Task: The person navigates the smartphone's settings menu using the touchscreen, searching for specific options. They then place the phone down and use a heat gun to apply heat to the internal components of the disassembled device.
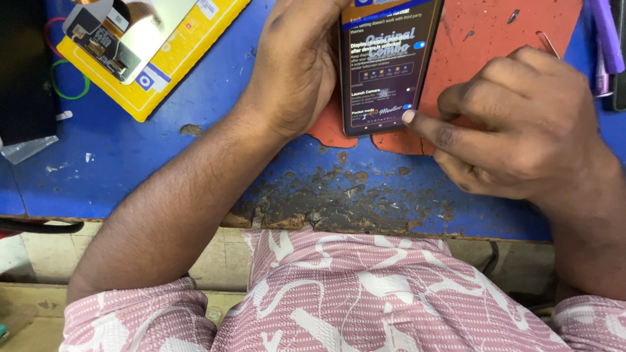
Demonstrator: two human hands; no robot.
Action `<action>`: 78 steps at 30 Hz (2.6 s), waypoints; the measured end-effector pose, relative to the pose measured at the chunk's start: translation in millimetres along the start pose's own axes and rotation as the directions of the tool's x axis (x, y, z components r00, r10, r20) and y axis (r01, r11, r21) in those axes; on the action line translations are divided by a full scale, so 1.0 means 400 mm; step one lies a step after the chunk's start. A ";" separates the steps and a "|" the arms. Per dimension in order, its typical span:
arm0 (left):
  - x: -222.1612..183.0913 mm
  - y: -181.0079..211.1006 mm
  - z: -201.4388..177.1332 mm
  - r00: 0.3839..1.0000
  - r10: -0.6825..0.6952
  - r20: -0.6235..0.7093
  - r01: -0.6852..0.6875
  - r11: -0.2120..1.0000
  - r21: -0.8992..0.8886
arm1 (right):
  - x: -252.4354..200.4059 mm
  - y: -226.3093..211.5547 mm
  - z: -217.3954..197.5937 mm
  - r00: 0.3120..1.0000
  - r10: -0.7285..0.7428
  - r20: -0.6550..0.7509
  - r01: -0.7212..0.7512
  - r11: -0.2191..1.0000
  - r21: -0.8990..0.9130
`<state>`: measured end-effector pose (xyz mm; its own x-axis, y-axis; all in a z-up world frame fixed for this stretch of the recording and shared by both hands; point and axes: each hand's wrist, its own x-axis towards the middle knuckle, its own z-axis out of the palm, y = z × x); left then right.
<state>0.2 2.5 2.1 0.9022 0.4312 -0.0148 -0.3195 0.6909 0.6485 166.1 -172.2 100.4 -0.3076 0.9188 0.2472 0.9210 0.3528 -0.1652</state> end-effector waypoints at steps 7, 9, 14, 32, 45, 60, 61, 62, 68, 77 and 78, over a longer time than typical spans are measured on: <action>-0.005 -0.003 -0.006 1.000 -0.008 0.002 0.008 1.000 -0.017 | 0.001 0.000 -0.001 1.000 -0.015 -0.008 0.014 1.000 -0.012; -0.004 -0.004 -0.007 1.000 0.007 0.007 -0.007 1.000 -0.011 | -0.002 0.003 -0.001 0.999 -0.030 -0.024 0.031 0.999 0.010; 0.000 -0.005 -0.002 1.000 0.029 0.004 -0.029 1.000 -0.010 | -0.007 0.006 0.003 0.998 -0.070 -0.008 0.070 0.997 0.026; -0.002 -0.003 -0.001 1.000 0.001 -0.001 -0.001 1.000 -0.021 | -0.013 0.010 0.005 0.991 -0.131 0.036 0.127 0.987 0.095; 0.006 0.015 0.034 0.961 -0.222 0.163 0.243 0.963 -0.120 | -0.017 0.011 -0.009 0.986 -0.150 -0.079 0.157 0.984 0.089; 0.005 0.004 0.024 0.976 -0.215 -0.011 0.215 0.975 -0.050 | -0.003 -0.001 -0.006 0.991 -0.107 -0.082 0.115 0.988 0.101; 0.005 0.004 0.024 0.977 -0.214 -0.023 0.213 0.976 -0.043 | -0.003 -0.001 -0.006 0.991 -0.106 -0.080 0.113 0.989 0.099; 0.006 0.004 0.025 0.977 -0.211 -0.025 0.210 0.977 -0.038 | -0.003 -0.002 -0.007 0.992 -0.105 -0.077 0.112 0.989 0.097; 0.012 0.014 0.026 0.977 -0.212 0.038 0.213 0.976 -0.037 | -0.006 -0.001 -0.007 0.992 -0.102 -0.076 0.110 0.988 0.107; 0.010 0.024 0.041 0.980 -0.199 0.021 0.198 0.979 0.041 | -0.007 -0.003 -0.005 0.992 -0.093 -0.083 0.101 0.990 0.098; 0.010 0.025 0.042 0.981 -0.195 0.021 0.194 0.980 0.051 | -0.007 -0.003 -0.004 0.992 -0.093 -0.085 0.101 0.990 0.096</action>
<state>5.6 1.5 21.4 0.9529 0.2761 -0.1251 -0.1237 0.7309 0.6711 166.3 -175.4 101.6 -0.3701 0.8639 0.3418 0.8582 0.4587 -0.2302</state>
